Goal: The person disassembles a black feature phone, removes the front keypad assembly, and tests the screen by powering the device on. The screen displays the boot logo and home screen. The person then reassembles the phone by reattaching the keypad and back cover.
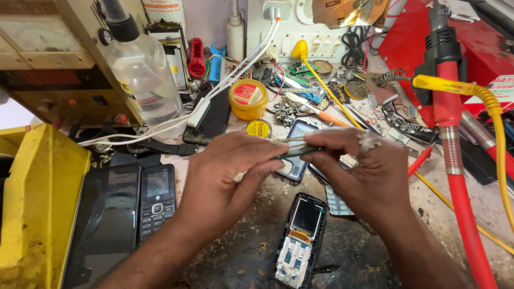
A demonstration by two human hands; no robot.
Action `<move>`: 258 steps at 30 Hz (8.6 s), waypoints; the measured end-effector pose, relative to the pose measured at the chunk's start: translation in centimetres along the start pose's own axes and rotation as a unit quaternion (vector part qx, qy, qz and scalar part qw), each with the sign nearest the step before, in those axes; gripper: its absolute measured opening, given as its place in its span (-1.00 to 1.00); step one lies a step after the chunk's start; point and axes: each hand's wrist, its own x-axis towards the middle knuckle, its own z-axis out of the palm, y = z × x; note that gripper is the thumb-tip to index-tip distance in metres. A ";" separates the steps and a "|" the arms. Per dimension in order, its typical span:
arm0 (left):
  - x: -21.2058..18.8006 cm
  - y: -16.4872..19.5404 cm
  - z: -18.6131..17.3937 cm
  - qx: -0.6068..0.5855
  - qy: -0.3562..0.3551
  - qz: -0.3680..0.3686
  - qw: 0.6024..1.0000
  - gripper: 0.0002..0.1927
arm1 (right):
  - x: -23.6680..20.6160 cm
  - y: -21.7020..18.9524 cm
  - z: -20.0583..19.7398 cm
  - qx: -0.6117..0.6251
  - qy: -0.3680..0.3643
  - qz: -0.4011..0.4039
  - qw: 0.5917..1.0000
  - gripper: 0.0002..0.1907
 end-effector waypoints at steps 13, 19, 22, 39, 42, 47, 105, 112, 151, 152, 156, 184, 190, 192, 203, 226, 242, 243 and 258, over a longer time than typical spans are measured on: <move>0.9 1.5 -0.9 0.145 0.007 0.137 0.980 -0.60 | 0.0 -0.4 -0.3 -0.050 0.005 -0.058 0.997 -0.78; 0.2 1.6 0.0 0.098 -0.018 0.070 0.992 -0.74 | -0.3 -0.6 0.4 -0.019 -0.015 -0.134 0.991 -0.77; 0.0 1.5 0.4 0.097 -0.003 0.060 0.993 -0.74 | -0.4 -0.2 0.3 0.013 -0.045 -0.122 0.991 -0.74; -0.2 0.9 0.6 0.010 0.107 -0.082 0.991 -0.79 | -1.3 6.9 -9.4 -0.310 -0.079 0.329 0.889 -0.77; -0.6 0.5 0.9 -0.017 0.083 -0.080 0.993 -0.77 | -1.7 7.4 -9.1 -0.344 -0.100 0.348 0.867 -0.71; -0.6 -0.3 0.8 -0.125 0.100 -0.105 0.982 -0.80 | -1.6 7.0 -8.1 -0.373 -0.126 0.363 0.845 -0.74; -0.2 3.5 -0.2 0.233 -0.001 0.123 0.965 -0.57 | -1.6 -0.4 0.1 0.378 -0.056 0.248 0.890 -0.80; -0.3 3.5 0.4 0.274 -0.002 0.127 0.953 -0.56 | -1.4 -0.7 0.1 0.298 -0.060 0.262 0.916 -0.80; -0.5 1.8 3.4 -0.138 -0.052 -0.192 0.970 -0.57 | -2.1 -0.7 -1.0 0.176 -0.054 0.055 0.981 -0.90; -0.6 1.8 3.3 -0.119 -0.056 -0.170 0.977 -0.58 | -2.1 -0.8 -1.1 0.150 -0.052 0.060 0.985 -0.90; -0.6 1.8 3.1 -0.080 -0.069 -0.144 0.984 -0.60 | -1.8 -1.3 -1.4 0.117 -0.051 0.056 0.990 -0.89; 0.1 2.4 2.8 -0.112 -0.076 -0.187 0.973 -0.60 | -0.2 9.4 -9.3 -0.283 -0.213 0.253 0.900 -0.75; -0.1 2.3 2.7 -0.114 -0.075 -0.184 0.973 -0.60 | -0.1 9.9 -9.3 -0.281 -0.244 0.248 0.894 -0.77; -0.1 2.1 2.6 -0.126 -0.069 -0.191 0.971 -0.60 | 0.0 10.0 -9.4 -0.270 -0.242 0.245 0.899 -0.78; -0.2 1.7 2.5 -0.126 -0.079 -0.199 0.969 -0.58 | 2.4 8.4 -10.6 -0.247 -0.381 0.222 0.863 -0.52; -1.2 0.5 1.8 -0.265 -0.096 -0.217 0.935 -0.46 | 2.3 7.7 -10.4 -0.194 -0.303 0.198 0.912 -0.76; -1.0 1.4 1.6 -0.348 -0.113 -0.341 0.866 -0.41 | -4.1 -1.2 -3.1 0.261 -0.017 0.124 0.957 -0.64; -0.9 1.5 1.6 -0.353 -0.114 -0.343 0.863 -0.41 | -4.1 -1.6 -2.8 0.218 -0.001 0.088 0.972 -0.68; -0.5 2.3 1.0 -0.344 -0.103 -0.290 0.887 -0.18 | -4.1 -2.8 0.3 0.050 0.091 -0.080 0.991 -0.75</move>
